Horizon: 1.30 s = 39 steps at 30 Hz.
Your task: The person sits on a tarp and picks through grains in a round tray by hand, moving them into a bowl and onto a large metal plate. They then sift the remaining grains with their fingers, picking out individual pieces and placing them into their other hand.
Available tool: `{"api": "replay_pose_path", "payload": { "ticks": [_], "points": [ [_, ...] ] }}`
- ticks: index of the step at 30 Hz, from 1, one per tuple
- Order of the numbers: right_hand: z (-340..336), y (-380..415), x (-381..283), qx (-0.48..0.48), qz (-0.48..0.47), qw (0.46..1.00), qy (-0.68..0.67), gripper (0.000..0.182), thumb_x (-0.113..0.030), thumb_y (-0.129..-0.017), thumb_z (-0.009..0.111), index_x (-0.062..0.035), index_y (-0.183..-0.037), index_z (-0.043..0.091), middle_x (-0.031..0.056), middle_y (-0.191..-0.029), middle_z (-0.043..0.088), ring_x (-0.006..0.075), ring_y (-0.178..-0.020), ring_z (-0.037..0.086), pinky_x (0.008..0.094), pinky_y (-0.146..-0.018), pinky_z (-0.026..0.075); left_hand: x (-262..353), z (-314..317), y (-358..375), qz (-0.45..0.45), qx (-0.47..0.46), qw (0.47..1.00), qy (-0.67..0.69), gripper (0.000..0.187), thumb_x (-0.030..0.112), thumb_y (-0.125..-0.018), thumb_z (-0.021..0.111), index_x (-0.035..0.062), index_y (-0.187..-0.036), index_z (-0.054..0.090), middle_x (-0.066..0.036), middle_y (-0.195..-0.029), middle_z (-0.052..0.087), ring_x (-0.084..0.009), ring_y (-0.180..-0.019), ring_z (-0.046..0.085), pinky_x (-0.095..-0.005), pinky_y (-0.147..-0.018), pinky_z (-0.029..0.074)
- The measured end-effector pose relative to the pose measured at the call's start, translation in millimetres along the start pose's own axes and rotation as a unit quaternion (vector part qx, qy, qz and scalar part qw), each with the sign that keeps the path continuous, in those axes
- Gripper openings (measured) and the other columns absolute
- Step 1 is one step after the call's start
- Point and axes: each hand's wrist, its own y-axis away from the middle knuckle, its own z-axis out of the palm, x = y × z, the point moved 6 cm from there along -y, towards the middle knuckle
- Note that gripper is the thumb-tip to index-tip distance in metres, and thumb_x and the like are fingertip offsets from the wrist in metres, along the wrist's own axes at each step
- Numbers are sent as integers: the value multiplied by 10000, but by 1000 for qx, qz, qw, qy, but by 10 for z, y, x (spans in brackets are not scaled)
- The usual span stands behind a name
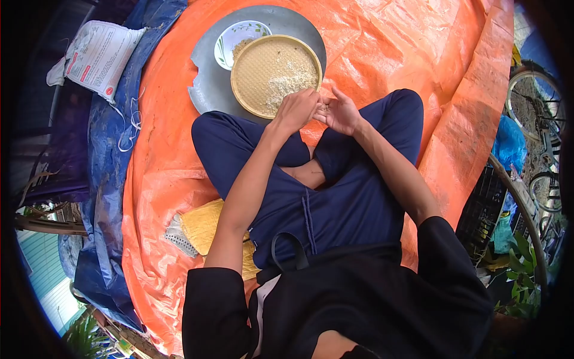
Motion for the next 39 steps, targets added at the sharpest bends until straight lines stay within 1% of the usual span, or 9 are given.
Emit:
{"api": "replay_pose_path", "payload": {
  "ticks": [3,7,12,15,18,22,25,32,39],
  "points": [
    [231,63,0,57,-1,998,37,661,-508,-999,248,77,-1209,473,218,-1252,534,294,-1153,560,377,-1030,442,-119,-206,10,-35,36,999,9,116,151,-867,574,40,-895,598,-129,-871,614,-337,-823,625,-425,-721,498],
    [240,82,-9,103,1,990,94,659,-488,-1006,247,90,-1237,466,256,-1330,486,313,-1197,536,367,-1036,441,-634,-512,153,-168,68,983,-29,153,179,-899,546,40,-911,609,-130,-931,634,-350,-840,622,-438,-747,488],
    [68,79,-27,152,-8,978,139,591,-464,-1006,310,71,-1122,533,257,-1256,545,311,-1153,569,349,-1011,469,-1224,-558,446,-351,10,931,-98,193,218,-877,595,34,-876,654,-155,-964,667,-359,-883,630,-438,-763,490],
    [33,58,-33,152,-18,980,129,562,-455,-1002,347,60,-1025,571,260,-1223,565,309,-1139,578,339,-992,486,-1150,-571,425,-377,-15,924,-62,190,223,-842,637,38,-862,674,-174,-907,676,-358,-871,643,-431,-773,500],
    [19,83,-43,161,-22,978,132,562,-455,-997,369,61,-982,589,263,-1208,574,311,-1137,580,337,-991,486,-1172,-368,379,-334,-8,942,-21,180,201,-795,694,44,-881,675,-188,-847,676,-358,-844,655,-432,-768,509],
    [19,79,-39,163,-20,978,130,565,-456,-991,390,72,-1000,588,264,-1211,574,312,-1136,581,338,-1000,477,-1070,-122,347,-272,-47,960,-49,220,176,-727,755,38,-873,667,-149,-792,685,-310,-810,667,-397,-739,515],
    [12,81,-40,163,-20,978,126,571,-460,-985,403,79,-1020,588,261,-1210,576,312,-1136,581,339,-1003,474,-958,-43,291,-250,-68,963,-76,227,155,-722,752,38,-895,662,-161,-784,681,-322,-837,667,-407,-756,514],
    [-1,78,-43,162,-22,979,124,590,-476,-973,422,90,-1047,571,260,-1203,580,313,-1135,583,341,-998,477,-1162,-6,318,-253,-26,965,-54,150,87,-702,711,29,-839,693,-181,-808,678,-324,-808,673,-395,-746,527],
    [-13,69,-37,155,-18,980,125,599,-487,-967,431,90,-1062,563,260,-1202,578,315,-1137,582,338,-1000,475,-949,35,278,-226,-61,970,-59,157,74,-709,707,22,-856,692,-182,-814,682,-325,-816,674,-391,-753,528]
  ]
}}
